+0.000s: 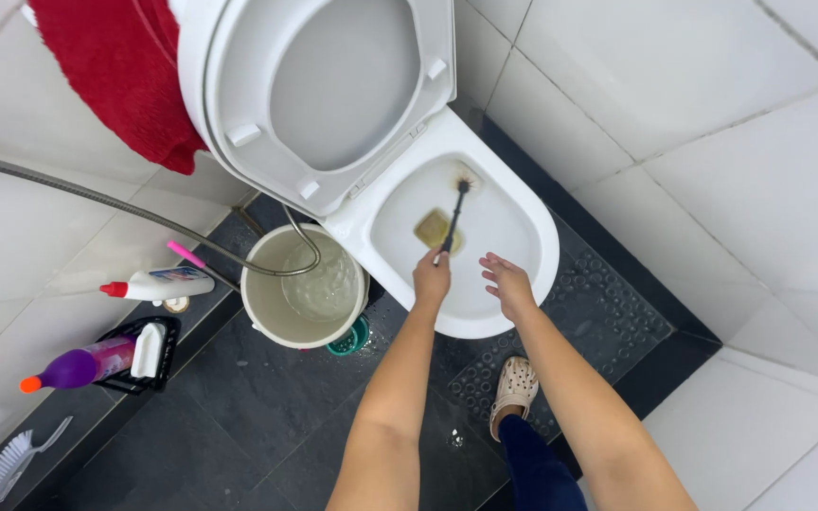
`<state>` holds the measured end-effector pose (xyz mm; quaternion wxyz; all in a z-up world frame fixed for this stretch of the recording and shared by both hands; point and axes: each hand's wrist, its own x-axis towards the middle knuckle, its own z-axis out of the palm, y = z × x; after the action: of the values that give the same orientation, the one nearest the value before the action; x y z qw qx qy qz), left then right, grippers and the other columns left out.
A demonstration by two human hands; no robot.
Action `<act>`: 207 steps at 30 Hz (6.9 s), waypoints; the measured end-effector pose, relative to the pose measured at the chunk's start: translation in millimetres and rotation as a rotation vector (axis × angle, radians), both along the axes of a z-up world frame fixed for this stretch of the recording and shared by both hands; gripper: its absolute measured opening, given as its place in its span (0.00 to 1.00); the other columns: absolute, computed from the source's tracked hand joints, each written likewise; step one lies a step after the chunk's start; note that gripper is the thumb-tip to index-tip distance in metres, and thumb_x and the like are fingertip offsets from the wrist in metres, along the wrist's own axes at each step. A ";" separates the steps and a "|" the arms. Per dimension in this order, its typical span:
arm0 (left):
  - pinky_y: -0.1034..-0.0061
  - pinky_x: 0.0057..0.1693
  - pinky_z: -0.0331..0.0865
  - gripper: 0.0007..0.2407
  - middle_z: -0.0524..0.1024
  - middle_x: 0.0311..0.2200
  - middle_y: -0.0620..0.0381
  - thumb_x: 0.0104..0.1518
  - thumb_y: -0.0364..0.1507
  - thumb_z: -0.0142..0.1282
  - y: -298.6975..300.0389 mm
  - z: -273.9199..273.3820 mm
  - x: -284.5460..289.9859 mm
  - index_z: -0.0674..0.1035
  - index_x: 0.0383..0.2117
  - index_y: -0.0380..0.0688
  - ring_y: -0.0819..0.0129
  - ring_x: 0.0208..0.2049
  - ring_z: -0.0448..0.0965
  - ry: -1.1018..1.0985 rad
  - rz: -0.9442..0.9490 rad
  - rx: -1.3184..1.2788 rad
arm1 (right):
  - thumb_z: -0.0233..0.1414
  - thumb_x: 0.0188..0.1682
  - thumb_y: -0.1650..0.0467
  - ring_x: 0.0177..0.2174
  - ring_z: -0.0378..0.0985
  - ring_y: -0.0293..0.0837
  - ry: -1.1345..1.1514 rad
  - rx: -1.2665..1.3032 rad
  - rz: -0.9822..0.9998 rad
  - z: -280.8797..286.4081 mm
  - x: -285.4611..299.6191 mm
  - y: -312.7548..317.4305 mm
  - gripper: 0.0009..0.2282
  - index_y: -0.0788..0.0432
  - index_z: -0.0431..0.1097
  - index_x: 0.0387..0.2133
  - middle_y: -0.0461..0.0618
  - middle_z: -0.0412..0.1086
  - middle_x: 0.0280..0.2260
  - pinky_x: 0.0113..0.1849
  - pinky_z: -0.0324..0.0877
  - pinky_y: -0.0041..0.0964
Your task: The person scrubs the inside of a toilet bowl with a toilet brush. They then move to a sink, fill a pink plastic cup with water, and add a pink powder detergent from a packet into the cup, mixing it with their hands.
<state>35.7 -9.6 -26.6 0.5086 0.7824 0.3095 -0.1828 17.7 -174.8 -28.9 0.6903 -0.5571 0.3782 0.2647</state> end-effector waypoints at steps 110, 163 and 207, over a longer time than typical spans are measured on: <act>0.55 0.54 0.73 0.12 0.80 0.44 0.39 0.63 0.27 0.44 30.8 -25.1 -4.3 0.79 0.47 0.43 0.44 0.48 0.80 0.214 -0.458 0.397 | 0.47 0.55 0.68 0.41 0.73 0.38 0.053 -0.003 0.306 -26.0 20.5 -7.3 0.14 0.56 0.73 0.51 0.43 0.73 0.41 0.43 0.68 0.36; 0.54 0.53 0.72 0.15 0.78 0.46 0.42 0.62 0.29 0.53 214.8 116.6 -169.4 0.76 0.55 0.46 0.44 0.49 0.78 -0.271 -0.417 0.341 | 0.49 0.54 0.68 0.37 0.74 0.37 -0.006 0.010 0.073 85.5 -103.9 166.9 0.14 0.57 0.74 0.52 0.44 0.75 0.41 0.40 0.69 0.35; 0.55 0.48 0.74 0.08 0.80 0.42 0.44 0.61 0.24 0.52 148.2 36.4 -190.7 0.73 0.45 0.41 0.45 0.44 0.82 -0.416 -0.966 0.146 | 0.53 0.54 0.67 0.33 0.77 0.34 -0.103 0.064 -0.392 -28.4 -265.7 186.6 0.15 0.55 0.73 0.53 0.43 0.78 0.40 0.36 0.70 0.32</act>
<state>-155.0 138.6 9.8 0.3615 0.8889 -0.1816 -0.2151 -247.9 11.8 -57.3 0.7645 -0.4632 0.4351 0.1084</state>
